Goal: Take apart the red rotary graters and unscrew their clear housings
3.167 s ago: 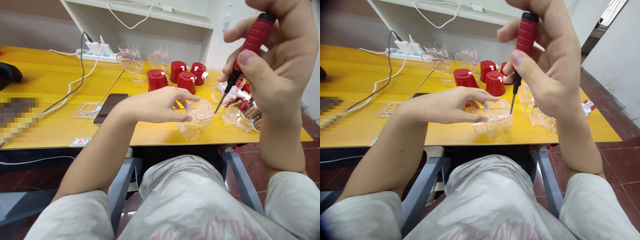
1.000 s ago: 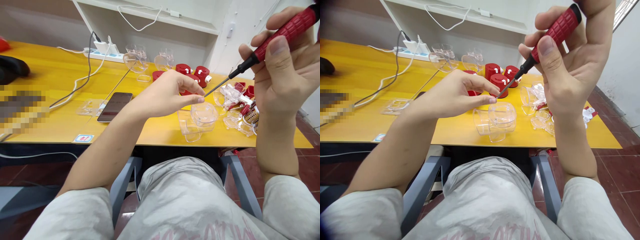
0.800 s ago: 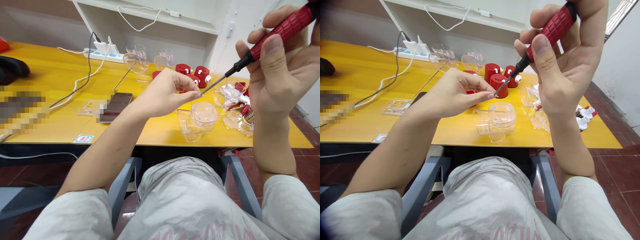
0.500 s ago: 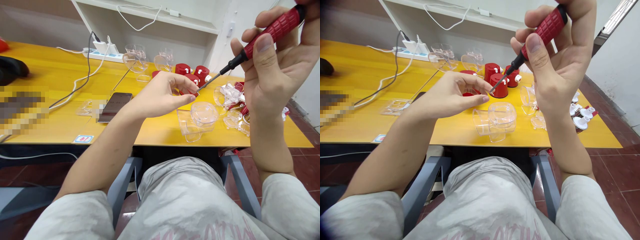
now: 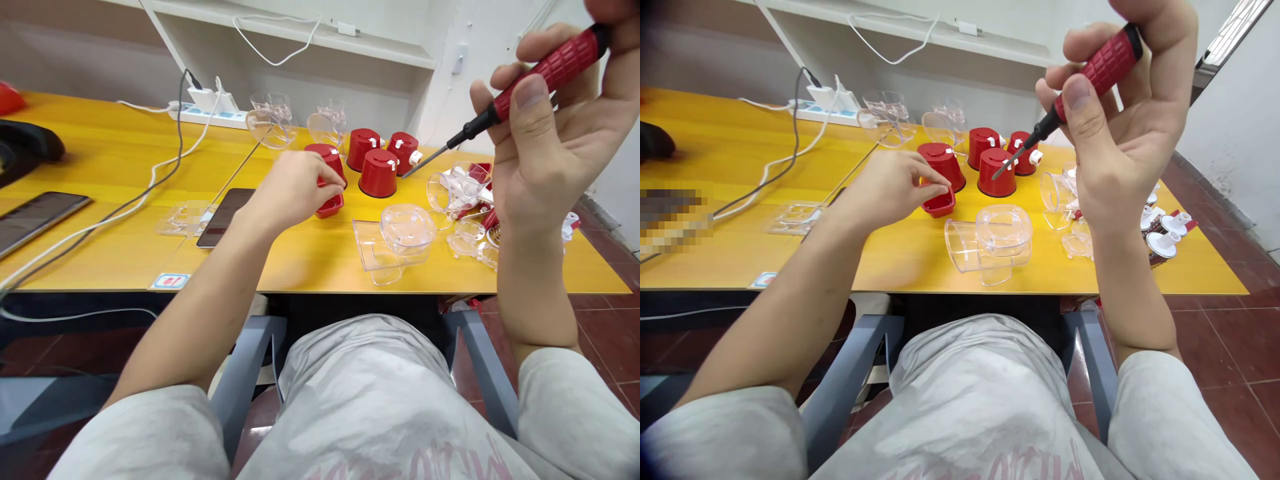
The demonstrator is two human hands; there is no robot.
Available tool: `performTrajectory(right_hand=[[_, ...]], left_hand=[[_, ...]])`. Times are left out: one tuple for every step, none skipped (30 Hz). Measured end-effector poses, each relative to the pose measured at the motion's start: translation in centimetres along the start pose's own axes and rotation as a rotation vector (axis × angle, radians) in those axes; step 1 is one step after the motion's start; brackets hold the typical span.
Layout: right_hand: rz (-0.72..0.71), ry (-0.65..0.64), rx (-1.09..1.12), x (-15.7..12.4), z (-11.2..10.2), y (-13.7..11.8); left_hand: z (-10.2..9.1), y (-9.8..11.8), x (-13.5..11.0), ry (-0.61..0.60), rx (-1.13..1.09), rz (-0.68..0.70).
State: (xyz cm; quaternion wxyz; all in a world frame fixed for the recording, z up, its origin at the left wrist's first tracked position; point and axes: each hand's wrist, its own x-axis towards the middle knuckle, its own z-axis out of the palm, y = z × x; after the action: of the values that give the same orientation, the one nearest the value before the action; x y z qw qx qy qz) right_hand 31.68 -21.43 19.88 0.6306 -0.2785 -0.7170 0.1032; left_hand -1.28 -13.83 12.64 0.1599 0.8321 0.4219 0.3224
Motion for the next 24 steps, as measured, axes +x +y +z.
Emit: performTrajectory(right_hand=[[0.004,0.001,0.003,-0.1,0.1,0.0],[0.001,0.003,0.01,-0.2,0.4,0.0],[-0.01,0.007,0.018,-0.3,0.7,0.2],[-0.03,0.01,0.025,-0.3,1.2,0.6],[-0.07,0.024,0.031,-0.2,1.6,1.0],[-0.138,0.055,0.038,-0.1,1.9,1.5],[-0.221,0.09,0.041,0.1,2.2,2.0],[-0.308,0.13,0.041,0.2,2.3,2.5],[-0.378,0.163,0.035,0.3,2.4,2.9],[-0.42,0.183,0.026,0.3,2.4,3.2],[-0.433,0.19,0.019,0.3,2.4,3.5],[-0.427,0.187,0.013,0.2,2.2,3.6],[-0.402,0.165,0.004,0.0,2.1,3.5],[-0.371,0.136,-0.007,-0.2,1.9,3.4],[-0.341,0.101,-0.023,-0.5,1.7,3.2],[-0.306,0.065,-0.043,-0.8,1.5,2.9],[-0.263,0.026,-0.069,-1.0,1.4,2.6],[-0.228,-0.002,-0.086,-1.2,1.3,2.4],[-0.213,-0.019,-0.087,-1.2,1.3,2.2],[-0.217,-0.025,-0.071,-1.2,1.3,2.0],[-0.222,-0.032,-0.047,-1.2,1.3,1.8],[-0.221,-0.037,-0.025,-1.0,1.4,1.6],[-0.214,-0.041,-0.011,-0.9,1.6,1.4],[-0.196,-0.053,-0.005,-0.7,1.7,1.2]], left_hand=[[0.3,-0.8,0.1,-0.019,0.037,-0.002],[0.7,-1.3,0.2,-0.029,0.062,0.002],[0.9,-1.3,0.2,-0.023,0.073,0.009],[1.1,-0.9,0.2,-0.003,0.068,0.014],[1.2,-0.1,0.1,0.017,0.047,0.019],[1.2,1.0,-0.1,0.038,0.014,0.021],[1.1,2.3,-0.4,0.047,-0.031,0.017],[0.9,3.8,-0.7,0.027,-0.078,0.019],[0.7,5.3,-1.1,0.023,-0.122,0.031],[0.5,6.7,-1.4,-0.004,-0.154,0.052],[0.4,7.9,-1.8,-0.049,-0.175,0.079],[0.3,8.8,-2.1,-0.086,-0.189,0.099],[0.2,9.4,-2.4,-0.131,-0.19,0.111],[0.3,9.8,-2.6,-0.175,-0.182,0.113],[0.3,9.9,-2.7,-0.216,-0.168,0.11],[0.4,9.8,-2.8,-0.253,-0.153,0.105],[0.5,9.6,-2.8,-0.281,-0.142,0.102],[0.6,9.4,-2.9,-0.3,-0.138,0.102],[0.7,9.1,-2.9,-0.311,-0.141,0.105],[0.8,8.9,-2.9,-0.314,-0.148,0.107],[0.9,8.8,-3.0,-0.313,-0.156,0.109],[1.0,8.7,-3.0,-0.313,-0.163,0.109],[1.1,8.7,-3.0,-0.314,-0.168,0.108],[1.1,8.7,-3.1,-0.315,-0.173,0.106]])
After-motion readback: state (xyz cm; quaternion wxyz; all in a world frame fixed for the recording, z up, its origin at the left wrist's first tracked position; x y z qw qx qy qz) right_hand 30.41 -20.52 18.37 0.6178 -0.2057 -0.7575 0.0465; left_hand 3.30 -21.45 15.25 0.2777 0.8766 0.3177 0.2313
